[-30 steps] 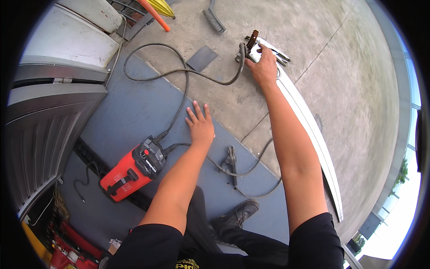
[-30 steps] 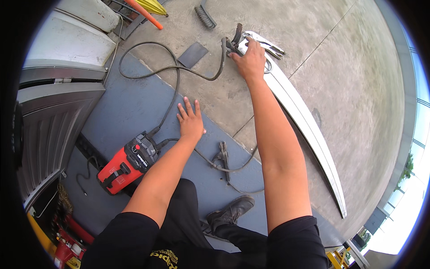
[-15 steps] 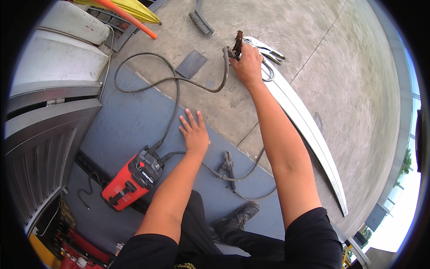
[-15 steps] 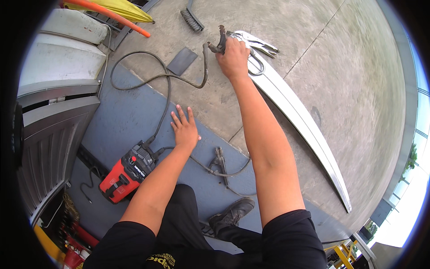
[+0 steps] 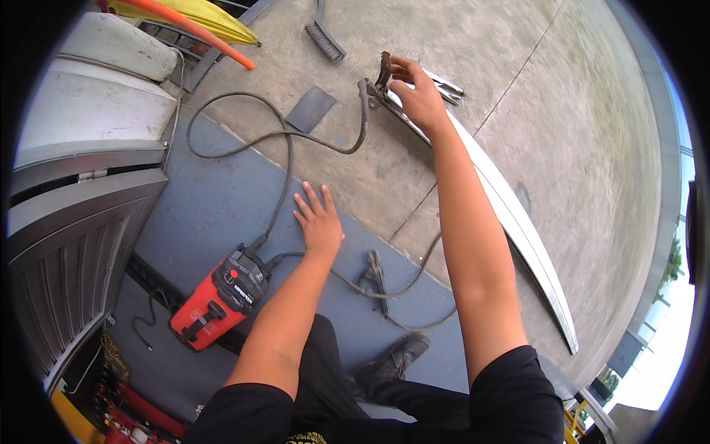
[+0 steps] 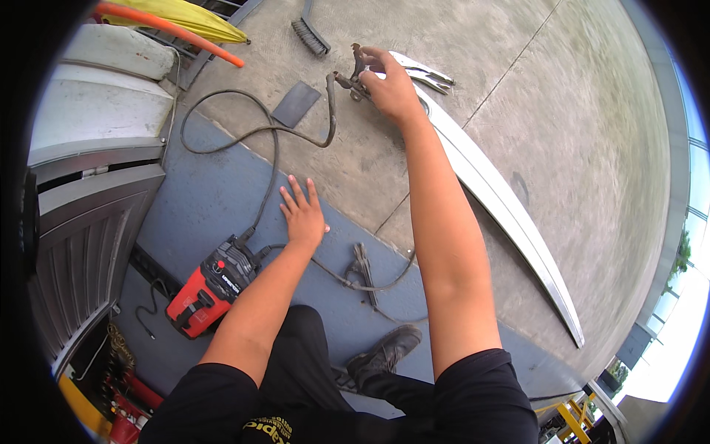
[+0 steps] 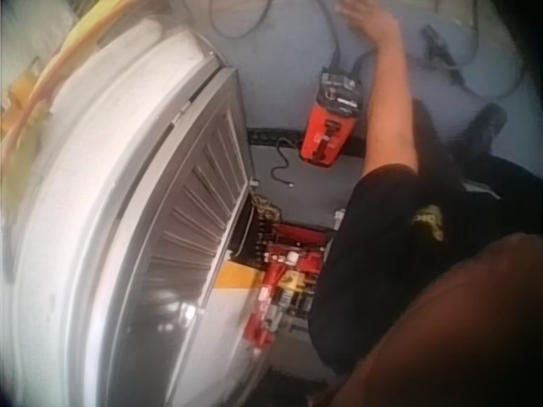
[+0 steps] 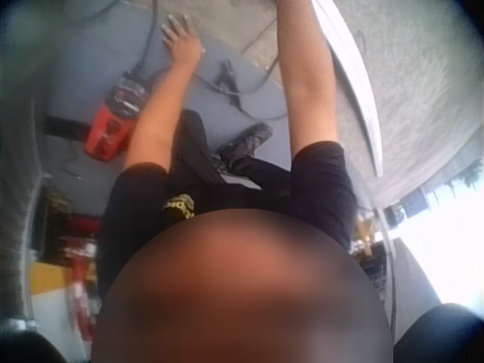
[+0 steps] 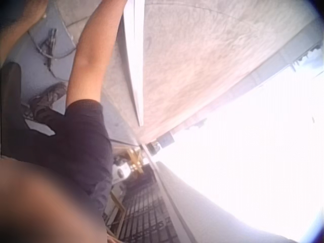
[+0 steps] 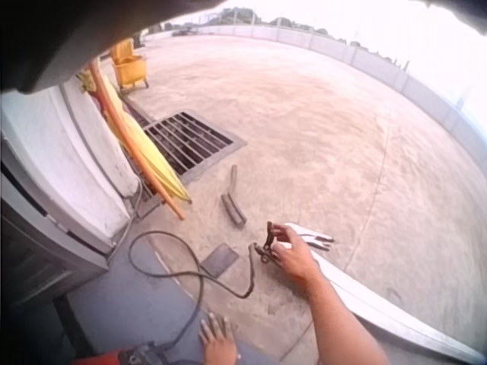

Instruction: The person unpacks a red inverter welding machine from a cardboard box, removes protective packaging, and connects the welding torch and ground clamp cables to the machine. The person then attaches a welding rod to the torch and positions the ground clamp on a metal bar.

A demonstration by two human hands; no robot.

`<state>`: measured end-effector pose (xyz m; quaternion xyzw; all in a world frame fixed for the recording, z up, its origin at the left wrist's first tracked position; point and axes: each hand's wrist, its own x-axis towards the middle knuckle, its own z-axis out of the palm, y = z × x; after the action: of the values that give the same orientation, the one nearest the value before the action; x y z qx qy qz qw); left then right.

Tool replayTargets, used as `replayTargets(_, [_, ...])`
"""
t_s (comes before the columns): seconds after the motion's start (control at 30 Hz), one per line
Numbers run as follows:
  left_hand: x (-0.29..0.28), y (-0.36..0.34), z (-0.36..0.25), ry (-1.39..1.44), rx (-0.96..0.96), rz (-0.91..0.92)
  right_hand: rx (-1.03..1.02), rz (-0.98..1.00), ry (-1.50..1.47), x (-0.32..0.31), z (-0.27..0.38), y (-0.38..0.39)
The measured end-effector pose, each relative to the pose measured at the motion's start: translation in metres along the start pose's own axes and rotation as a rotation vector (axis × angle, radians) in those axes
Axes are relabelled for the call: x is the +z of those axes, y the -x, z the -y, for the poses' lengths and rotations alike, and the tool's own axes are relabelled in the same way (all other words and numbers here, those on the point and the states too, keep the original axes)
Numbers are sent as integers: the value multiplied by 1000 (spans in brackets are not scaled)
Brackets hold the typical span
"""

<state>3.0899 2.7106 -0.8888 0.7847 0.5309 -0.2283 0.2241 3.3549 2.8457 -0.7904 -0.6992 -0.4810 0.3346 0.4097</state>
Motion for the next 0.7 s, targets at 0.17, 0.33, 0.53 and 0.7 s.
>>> replayTargets(0.17, [-1, 0, -1, -4, -8, 5, -103, -71, 305, 0, 32, -11])
replayTargets(0.33, [0, 0, 0, -22, -8, -19, -306, -278, 238, 4, 64, 11])
replayTargets(0.53, [9, -1, 2, 8, 2, -16, -495, -274, 92, -10, 120, 111])
replayTargets(0.7, [-30, 11, 21, 430, 101, -102, -460, -125, 177, -38, 172, 219])
